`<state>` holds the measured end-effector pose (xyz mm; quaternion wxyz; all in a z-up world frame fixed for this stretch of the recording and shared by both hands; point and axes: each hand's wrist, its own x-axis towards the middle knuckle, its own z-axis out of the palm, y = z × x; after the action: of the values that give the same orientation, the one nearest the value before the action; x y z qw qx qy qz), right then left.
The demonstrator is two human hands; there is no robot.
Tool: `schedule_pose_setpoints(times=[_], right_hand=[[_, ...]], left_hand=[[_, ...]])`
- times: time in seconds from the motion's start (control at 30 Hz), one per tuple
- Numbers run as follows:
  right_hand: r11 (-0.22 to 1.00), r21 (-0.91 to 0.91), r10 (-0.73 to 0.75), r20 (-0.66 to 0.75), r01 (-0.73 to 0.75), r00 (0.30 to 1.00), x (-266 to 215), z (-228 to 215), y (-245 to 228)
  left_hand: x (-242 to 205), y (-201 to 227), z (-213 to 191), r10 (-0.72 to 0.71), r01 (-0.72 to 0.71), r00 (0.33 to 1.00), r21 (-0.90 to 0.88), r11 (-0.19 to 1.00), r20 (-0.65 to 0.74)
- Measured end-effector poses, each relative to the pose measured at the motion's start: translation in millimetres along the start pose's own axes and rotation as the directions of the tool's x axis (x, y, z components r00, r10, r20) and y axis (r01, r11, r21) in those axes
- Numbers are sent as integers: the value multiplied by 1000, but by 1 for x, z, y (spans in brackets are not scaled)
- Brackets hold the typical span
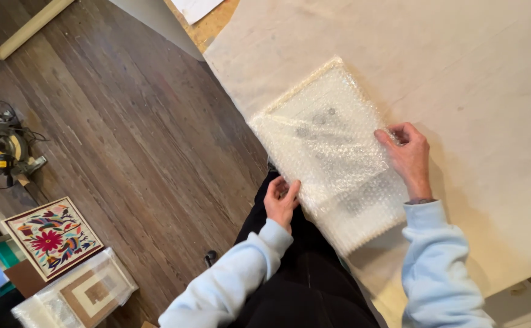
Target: The recorder is wrapping a framed artwork in bubble wrap and securing it with tape.
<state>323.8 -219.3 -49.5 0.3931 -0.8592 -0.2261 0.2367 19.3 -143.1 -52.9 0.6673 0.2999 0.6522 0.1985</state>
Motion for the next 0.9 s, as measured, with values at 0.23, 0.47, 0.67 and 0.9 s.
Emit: schedule_pose_setpoints(times=[0.23, 0.47, 0.67, 0.9], right_hand=[[984, 76, -179, 409, 162, 895, 72, 11, -90], [827, -61, -248, 853, 558, 460, 102, 137, -204], [727, -78, -200, 926, 683, 320, 90, 188, -224], [690, 42, -386, 866, 723, 317, 85, 187, -209]], left_hand=[[-51, 2, -3, -193, 253, 950, -240, 937, 247], [-75, -35, 53, -209, 307, 948, -512, 802, 241], [-64, -11, 55, -301, 356, 932, -656, 666, 201], [-55, -11, 50, -398, 391, 909, -584, 711, 125]])
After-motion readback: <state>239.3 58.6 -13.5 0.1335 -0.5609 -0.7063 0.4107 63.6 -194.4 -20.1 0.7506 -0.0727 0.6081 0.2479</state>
